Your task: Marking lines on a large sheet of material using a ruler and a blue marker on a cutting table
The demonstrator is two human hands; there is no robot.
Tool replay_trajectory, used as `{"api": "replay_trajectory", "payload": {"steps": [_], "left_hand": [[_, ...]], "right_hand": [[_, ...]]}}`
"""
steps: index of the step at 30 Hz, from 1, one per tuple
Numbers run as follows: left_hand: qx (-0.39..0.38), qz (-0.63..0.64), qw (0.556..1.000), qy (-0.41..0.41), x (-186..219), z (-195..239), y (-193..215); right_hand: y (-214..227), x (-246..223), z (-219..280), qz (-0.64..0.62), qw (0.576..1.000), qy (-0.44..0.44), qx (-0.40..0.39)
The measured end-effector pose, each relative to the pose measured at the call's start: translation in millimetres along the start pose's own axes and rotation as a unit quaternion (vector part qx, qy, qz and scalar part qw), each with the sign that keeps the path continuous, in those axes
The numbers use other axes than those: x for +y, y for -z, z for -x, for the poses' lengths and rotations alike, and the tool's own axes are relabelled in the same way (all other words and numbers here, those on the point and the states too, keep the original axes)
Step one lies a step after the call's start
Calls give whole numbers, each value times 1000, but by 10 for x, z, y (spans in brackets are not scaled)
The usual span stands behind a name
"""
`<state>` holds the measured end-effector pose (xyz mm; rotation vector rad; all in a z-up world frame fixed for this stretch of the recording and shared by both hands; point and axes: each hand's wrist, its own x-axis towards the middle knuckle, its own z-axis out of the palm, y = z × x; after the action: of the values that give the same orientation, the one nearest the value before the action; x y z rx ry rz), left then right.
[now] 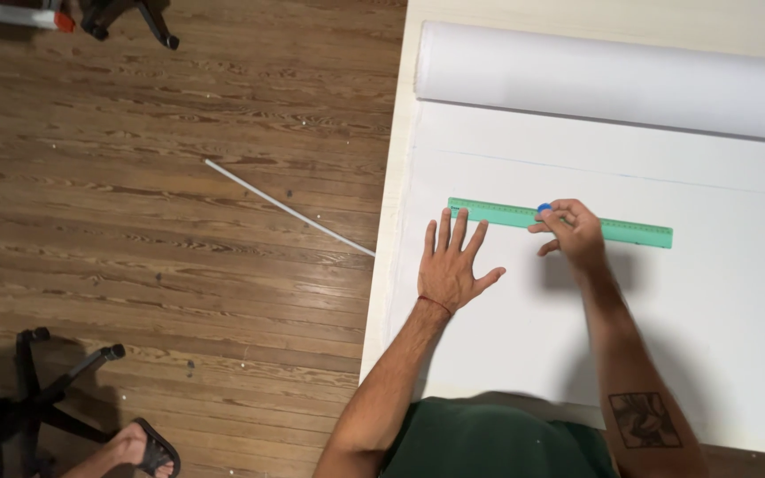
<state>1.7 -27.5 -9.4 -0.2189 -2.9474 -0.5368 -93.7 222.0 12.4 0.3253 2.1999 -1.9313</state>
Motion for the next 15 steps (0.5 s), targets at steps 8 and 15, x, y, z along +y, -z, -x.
{"api": "replay_trajectory", "payload": {"steps": [8, 15], "left_hand": [[-7, 16, 1000, -6, -9, -1, 63], [55, 17, 996, -63, -25, -22, 173]], "right_hand": [[712, 697, 164, 63, 988, 57, 128], [1497, 426, 505, 68, 962, 4, 265]]}}
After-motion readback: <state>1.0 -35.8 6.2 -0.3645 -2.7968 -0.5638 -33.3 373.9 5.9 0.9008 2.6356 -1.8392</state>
